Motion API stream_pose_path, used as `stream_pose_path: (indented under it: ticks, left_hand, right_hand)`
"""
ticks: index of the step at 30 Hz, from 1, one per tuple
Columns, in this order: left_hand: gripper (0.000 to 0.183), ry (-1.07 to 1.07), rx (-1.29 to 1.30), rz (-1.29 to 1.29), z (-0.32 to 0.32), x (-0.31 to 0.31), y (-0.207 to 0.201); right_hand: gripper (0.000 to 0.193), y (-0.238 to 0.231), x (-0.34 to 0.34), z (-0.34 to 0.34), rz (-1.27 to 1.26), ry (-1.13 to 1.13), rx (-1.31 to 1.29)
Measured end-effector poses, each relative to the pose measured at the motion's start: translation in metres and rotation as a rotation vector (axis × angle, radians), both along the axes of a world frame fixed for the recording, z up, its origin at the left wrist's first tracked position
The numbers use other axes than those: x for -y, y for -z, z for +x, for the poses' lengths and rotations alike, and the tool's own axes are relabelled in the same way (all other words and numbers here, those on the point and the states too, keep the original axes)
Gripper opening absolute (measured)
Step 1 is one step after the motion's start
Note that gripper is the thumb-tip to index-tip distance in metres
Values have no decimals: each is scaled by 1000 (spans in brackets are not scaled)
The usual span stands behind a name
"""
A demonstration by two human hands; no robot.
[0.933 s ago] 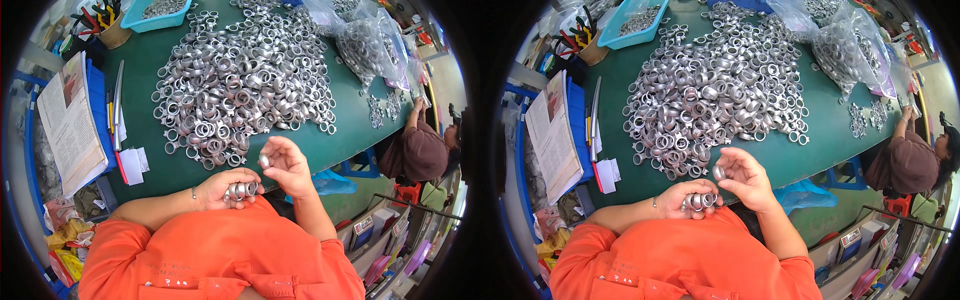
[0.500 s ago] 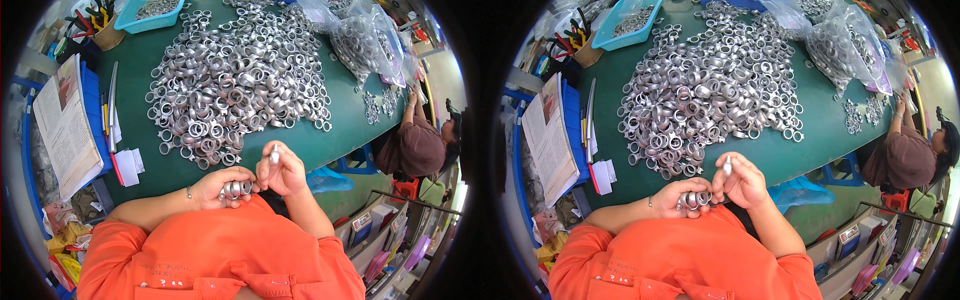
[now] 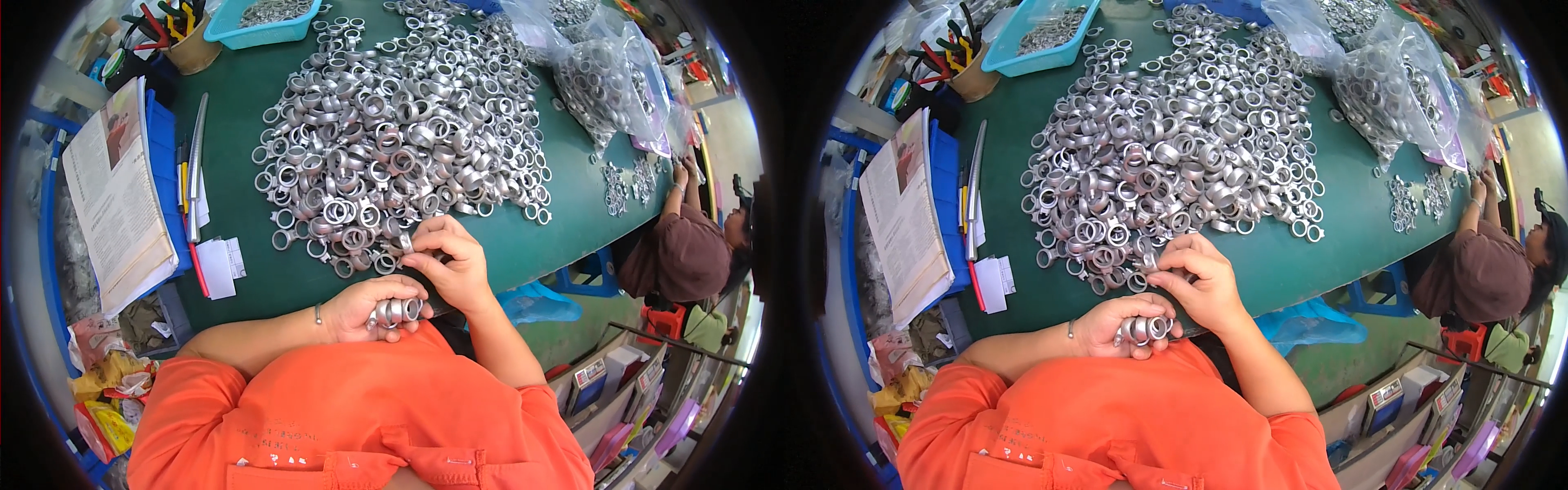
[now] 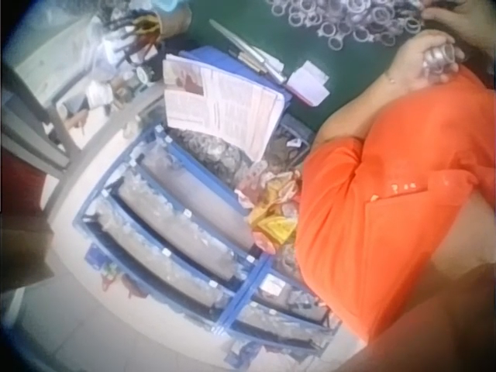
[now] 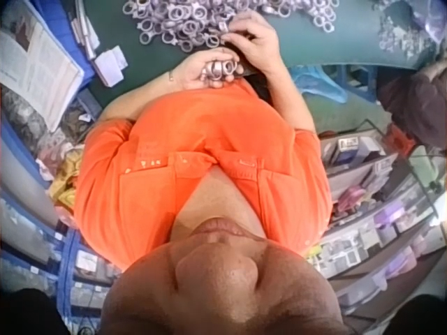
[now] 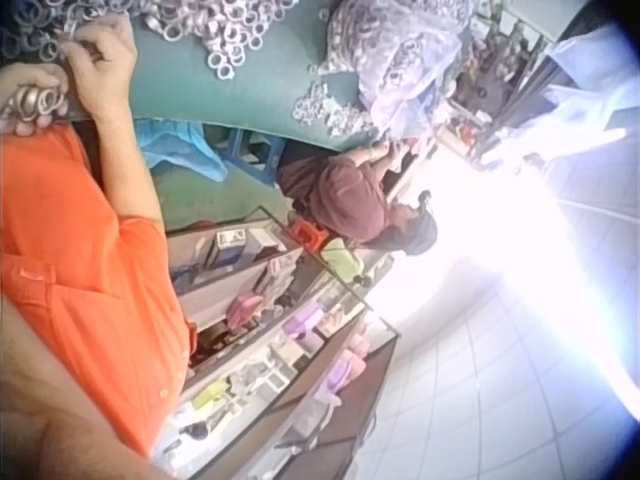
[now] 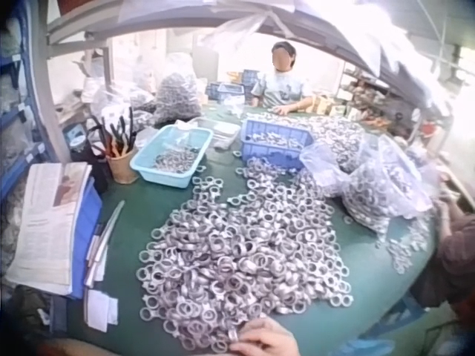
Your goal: The person sorts through a pile of metal ring components on a table and fits small metal pieces into the rings by hand.
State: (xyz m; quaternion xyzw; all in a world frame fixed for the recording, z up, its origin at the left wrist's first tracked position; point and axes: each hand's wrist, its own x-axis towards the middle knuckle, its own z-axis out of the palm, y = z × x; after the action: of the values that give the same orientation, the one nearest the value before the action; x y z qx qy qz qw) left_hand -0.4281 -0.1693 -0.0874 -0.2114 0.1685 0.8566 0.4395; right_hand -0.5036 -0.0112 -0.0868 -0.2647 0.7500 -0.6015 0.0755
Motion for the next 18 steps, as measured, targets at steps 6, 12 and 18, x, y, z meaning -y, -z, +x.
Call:
stream_pose_path:
  ticks: [6,12,18]
  left_hand:
    - [18,6,-10,3,-1,1,2]
    - [18,-14,8,18,-1,2,0]
    - [16,-8,3,21,-1,0,1]
  right_hand:
    - [15,-2,-10,4,-330,-115,328]
    - [23,-6,-25,1,-649,-232,987]
    - [23,-6,-20,-10,-195,-49,392]
